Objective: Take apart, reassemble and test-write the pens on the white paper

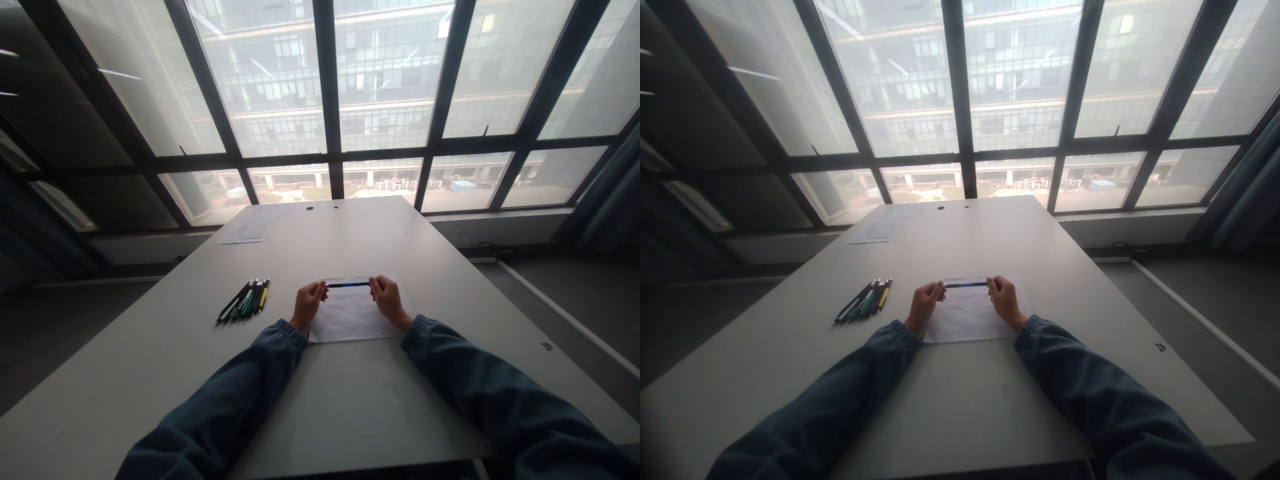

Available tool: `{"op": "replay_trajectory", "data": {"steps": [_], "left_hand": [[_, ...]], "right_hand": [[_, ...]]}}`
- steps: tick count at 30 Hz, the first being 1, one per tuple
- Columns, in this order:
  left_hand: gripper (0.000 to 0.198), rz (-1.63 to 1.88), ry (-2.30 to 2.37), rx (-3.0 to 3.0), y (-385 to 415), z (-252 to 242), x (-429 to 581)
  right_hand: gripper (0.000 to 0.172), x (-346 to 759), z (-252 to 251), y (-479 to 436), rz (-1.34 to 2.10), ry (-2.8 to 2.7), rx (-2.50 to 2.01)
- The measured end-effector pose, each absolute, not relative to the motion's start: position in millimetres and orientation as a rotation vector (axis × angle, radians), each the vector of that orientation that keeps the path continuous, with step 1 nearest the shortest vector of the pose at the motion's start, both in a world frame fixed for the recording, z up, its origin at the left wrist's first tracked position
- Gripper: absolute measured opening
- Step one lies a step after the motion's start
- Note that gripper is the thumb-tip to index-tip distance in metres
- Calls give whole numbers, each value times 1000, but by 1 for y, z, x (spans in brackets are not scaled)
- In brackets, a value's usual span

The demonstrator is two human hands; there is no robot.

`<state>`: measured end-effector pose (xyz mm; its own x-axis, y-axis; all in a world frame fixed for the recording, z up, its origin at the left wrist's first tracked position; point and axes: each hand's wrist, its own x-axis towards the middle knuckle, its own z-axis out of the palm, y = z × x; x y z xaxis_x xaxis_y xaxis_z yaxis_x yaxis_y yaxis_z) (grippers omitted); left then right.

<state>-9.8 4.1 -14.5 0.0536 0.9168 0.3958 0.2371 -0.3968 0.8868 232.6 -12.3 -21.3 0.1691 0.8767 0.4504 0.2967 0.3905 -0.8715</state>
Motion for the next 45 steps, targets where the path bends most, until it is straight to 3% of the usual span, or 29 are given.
{"op": "replay_trajectory", "data": {"steps": [45], "left_hand": [[44,1384,1158,1710,5,-15,-10]], "right_hand": [[45,232,-22,-12,585,-1386,-1157]]}}
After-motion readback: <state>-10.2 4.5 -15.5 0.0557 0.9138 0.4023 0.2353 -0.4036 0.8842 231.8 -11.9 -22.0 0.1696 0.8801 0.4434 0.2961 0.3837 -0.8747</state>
